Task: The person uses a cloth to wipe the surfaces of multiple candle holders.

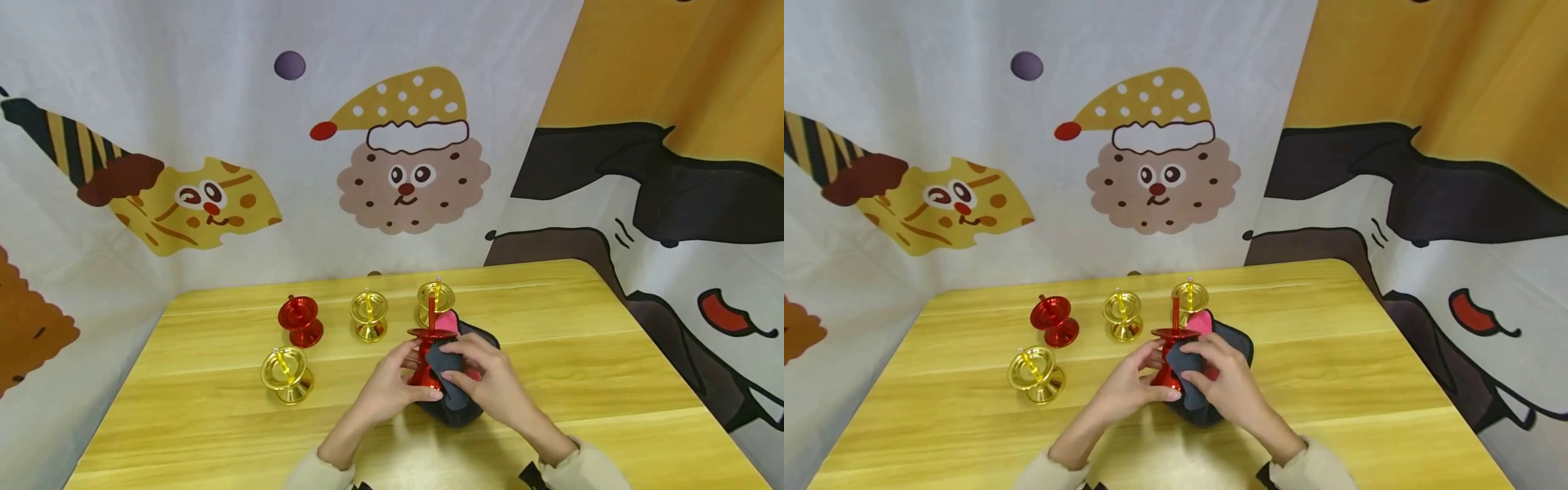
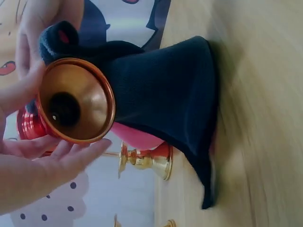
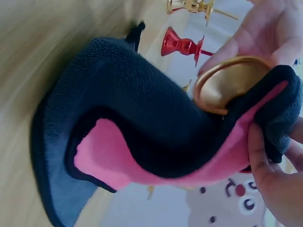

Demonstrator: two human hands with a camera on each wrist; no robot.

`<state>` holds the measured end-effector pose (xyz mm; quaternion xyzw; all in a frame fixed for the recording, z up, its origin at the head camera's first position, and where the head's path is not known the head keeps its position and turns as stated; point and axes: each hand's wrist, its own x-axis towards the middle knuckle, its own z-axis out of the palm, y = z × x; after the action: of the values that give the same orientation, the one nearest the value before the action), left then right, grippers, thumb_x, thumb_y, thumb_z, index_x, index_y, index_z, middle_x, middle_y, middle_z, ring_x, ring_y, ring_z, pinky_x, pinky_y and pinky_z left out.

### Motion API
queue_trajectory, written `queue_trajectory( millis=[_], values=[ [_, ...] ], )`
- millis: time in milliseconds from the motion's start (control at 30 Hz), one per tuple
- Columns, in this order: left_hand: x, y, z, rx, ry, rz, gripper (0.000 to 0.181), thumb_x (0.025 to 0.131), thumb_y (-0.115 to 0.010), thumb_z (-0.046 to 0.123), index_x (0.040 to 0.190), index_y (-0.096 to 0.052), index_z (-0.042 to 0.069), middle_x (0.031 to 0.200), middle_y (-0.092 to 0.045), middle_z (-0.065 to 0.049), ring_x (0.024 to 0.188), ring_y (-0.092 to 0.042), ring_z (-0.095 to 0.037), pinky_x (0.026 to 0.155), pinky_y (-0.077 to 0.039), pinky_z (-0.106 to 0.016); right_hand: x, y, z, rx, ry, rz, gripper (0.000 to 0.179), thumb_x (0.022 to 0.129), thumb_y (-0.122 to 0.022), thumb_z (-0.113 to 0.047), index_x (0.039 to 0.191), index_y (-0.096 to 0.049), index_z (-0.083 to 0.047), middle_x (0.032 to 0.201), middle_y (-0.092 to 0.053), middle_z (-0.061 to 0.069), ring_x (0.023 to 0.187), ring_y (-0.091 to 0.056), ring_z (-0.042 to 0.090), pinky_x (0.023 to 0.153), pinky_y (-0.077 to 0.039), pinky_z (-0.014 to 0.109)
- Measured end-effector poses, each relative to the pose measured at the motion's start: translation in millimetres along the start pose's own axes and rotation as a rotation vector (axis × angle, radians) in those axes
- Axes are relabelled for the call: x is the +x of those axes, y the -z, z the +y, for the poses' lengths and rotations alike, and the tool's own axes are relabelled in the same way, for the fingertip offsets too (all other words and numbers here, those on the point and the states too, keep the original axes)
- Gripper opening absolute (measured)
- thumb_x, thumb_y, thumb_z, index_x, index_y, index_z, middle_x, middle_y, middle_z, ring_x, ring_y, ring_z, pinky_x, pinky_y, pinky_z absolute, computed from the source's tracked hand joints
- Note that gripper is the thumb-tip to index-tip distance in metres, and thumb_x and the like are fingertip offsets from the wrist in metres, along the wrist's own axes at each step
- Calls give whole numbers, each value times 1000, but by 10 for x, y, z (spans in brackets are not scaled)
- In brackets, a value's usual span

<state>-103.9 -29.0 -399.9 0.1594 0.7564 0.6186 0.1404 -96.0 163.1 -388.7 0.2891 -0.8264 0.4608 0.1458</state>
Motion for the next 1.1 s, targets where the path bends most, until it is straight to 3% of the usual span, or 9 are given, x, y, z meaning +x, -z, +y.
queue_trajectory(
  millis=[100, 200, 300, 433, 533, 667, 800, 1000, 1100],
  values=[
    [-5, 41, -4, -118, -3, -29, 76, 72, -77, 4, 135, -35, -1, 109, -55, -10, 100, -52, -24, 86, -49, -36, 1, 7, -17, 4, 41, 14, 37, 68, -75, 5, 102, -65, -6, 97, -56, 4, 73, -53, 10, 59, -49, 17],
    [-24, 113, -11, -317, 0, -98, 89, 73, -72, -5, 143, -17, 0, 116, -53, -16, 106, -51, -28, 93, -44, -39, -2, 53, 22, 149, -8, 3, 36, 71, -70, 11, 103, -63, -3, 101, -56, 9, 81, -54, 10, 64, -52, 19],
    [-34, 144, -15, -398, -3, -155, 99, 73, -70, -10, 146, -5, 7, 124, -49, -20, 113, -49, -30, 98, -40, -42, -9, 99, 81, 273, -65, -25, 34, 73, -65, 15, 103, -59, 0, 105, -56, 12, 87, -56, 10, 68, -53, 22],
    [-21, 136, -6, -326, -24, -175, 101, 72, -72, -8, 147, -6, 9, 128, -48, -20, 117, -46, -29, 100, -37, -42, -24, 124, 126, 307, -87, -49, 31, 74, -64, 15, 101, -58, 1, 105, -56, 12, 91, -57, 10, 70, -54, 25],
    [-1, 147, 17, -286, -42, -156, 92, 74, -74, -1, 145, -16, 5, 127, -49, -18, 115, -48, -28, 98, -40, -43, -34, 126, 134, 311, -87, -45, 31, 74, -64, 16, 100, -59, 1, 105, -56, 14, 91, -57, 10, 70, -54, 25],
    [23, 164, 55, -296, 4, -71, 67, 80, -72, 15, 135, -37, 0, 119, -53, -14, 106, -54, -25, 88, -48, -35, -47, 120, 129, 291, -63, -65, 31, 74, -64, 17, 99, -61, -1, 105, -55, 16, 92, -57, 12, 71, -54, 24],
    [29, 139, 80, -301, 66, 17, 58, 79, -72, 18, 126, -45, -4, 111, -56, -13, 99, -57, -22, 81, -51, -28, -58, 118, 148, 238, -50, -80, 31, 73, -66, 16, 97, -62, -3, 103, -56, 13, 87, -57, 11, 67, -54, 25],
    [37, 121, 37, -356, 62, 51, 58, 75, -74, 9, 124, -46, -4, 112, -55, -13, 104, -56, -24, 80, -50, -28, -14, 347, 248, 153, -96, 9, 34, 70, -64, 21, 97, -63, 0, 96, -58, 11, 81, -57, 9, 65, -54, 22],
    [52, 117, -25, -319, 48, 70, 59, 74, -75, 6, 124, -45, -5, 114, -55, -14, 108, -53, -27, 86, -48, -33, 24, 562, 271, 41, -139, 78, 33, 71, -65, 20, 97, -64, 0, 94, -59, 11, 83, -55, 6, 69, -51, 16]
  ],
)
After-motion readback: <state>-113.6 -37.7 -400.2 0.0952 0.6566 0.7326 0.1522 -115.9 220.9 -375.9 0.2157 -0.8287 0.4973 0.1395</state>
